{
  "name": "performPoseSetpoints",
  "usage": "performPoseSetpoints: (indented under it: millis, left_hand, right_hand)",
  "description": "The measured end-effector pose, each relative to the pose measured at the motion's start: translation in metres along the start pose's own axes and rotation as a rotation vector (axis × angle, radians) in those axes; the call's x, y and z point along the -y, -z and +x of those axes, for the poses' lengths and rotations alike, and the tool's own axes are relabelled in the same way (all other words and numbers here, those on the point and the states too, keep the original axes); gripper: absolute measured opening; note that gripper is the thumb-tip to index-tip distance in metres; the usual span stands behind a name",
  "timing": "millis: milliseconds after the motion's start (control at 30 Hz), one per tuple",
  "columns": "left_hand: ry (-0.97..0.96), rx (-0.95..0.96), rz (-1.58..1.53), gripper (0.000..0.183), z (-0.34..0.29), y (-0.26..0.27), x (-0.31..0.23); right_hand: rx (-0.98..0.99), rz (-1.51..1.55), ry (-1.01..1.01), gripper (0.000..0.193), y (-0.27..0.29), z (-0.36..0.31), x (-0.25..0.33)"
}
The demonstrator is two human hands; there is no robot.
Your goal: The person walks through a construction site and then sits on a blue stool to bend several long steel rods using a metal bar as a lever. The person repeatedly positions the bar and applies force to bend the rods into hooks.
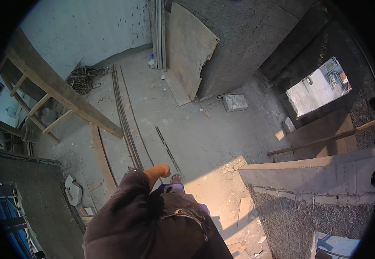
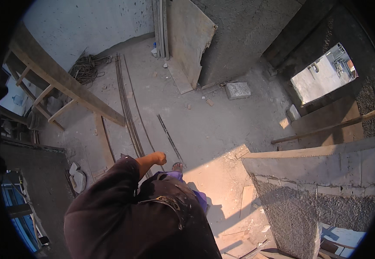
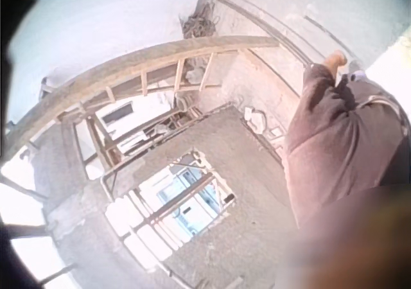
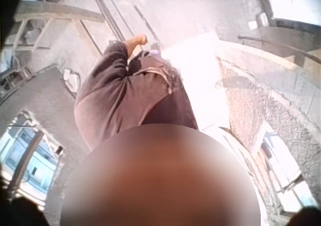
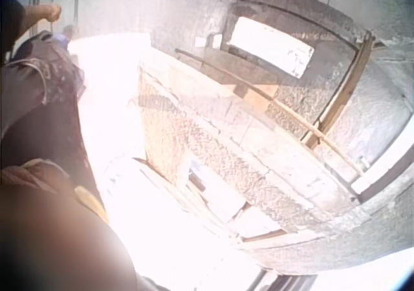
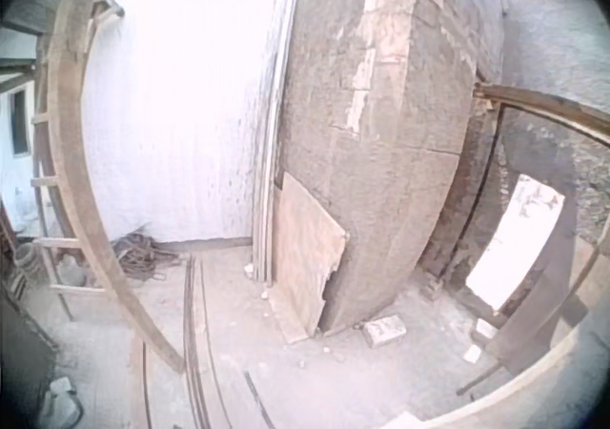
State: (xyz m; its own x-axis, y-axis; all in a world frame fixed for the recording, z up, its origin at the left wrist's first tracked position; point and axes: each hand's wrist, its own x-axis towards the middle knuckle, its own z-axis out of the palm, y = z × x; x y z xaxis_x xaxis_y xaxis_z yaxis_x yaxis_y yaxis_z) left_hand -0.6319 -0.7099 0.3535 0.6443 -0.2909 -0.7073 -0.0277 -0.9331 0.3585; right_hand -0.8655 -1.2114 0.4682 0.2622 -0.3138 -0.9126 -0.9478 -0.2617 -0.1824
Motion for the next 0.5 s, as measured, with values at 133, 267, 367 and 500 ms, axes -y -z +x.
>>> performPoseSetpoints:
  millis: [133,267,367,500]
  left_hand:
    - [-0.021,-0.218,-0.303,0.037,-0.001,0.063,-0.086]
    - [0.154,-0.274,-0.568,0.039,-0.011,0.047,-0.125]
    - [0.237,-0.219,-0.452,0.042,-0.024,-0.016,-0.139]
    - [0.398,0.095,-0.623,0.055,-0.074,-0.086,-0.182]
  right_hand:
    - [0.058,-0.215,0.068,0.038,0.049,0.032,0.096]
    - [0.106,-0.466,0.076,0.037,0.09,0.052,0.184]
    - [0.092,-0.7,-0.004,0.036,0.126,0.092,0.242]
    - [0.223,-1.077,0.097,0.043,0.163,0.184,0.299]
